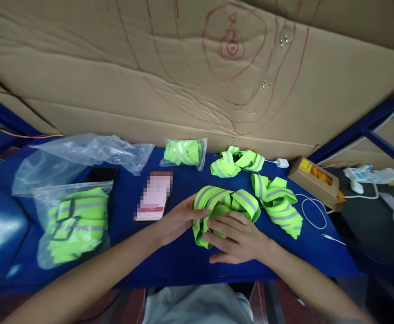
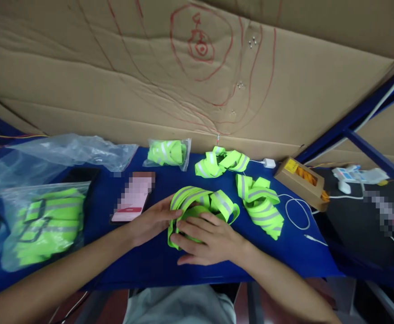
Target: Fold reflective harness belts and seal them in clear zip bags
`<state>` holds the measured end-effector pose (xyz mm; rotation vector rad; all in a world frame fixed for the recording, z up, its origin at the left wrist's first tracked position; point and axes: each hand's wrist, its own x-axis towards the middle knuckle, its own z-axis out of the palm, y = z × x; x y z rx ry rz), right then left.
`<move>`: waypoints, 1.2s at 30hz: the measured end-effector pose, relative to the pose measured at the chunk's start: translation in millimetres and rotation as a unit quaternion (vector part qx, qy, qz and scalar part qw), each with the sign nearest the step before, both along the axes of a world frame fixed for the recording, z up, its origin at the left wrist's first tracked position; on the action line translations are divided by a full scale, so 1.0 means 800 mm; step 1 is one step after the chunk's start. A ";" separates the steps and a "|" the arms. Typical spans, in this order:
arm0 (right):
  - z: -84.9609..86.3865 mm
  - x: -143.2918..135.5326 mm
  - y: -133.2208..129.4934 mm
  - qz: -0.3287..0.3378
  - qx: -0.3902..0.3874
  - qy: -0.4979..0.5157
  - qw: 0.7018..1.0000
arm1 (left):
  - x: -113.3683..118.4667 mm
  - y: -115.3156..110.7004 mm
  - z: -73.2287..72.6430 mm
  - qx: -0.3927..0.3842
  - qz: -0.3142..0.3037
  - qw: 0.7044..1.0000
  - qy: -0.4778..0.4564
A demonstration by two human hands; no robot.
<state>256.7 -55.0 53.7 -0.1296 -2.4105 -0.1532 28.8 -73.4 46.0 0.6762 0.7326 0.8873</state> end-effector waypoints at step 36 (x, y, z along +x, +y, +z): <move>-0.013 0.032 0.035 -0.099 -0.066 0.171 0.978 | 0.000 0.004 -0.008 0.184 0.033 0.963 0.192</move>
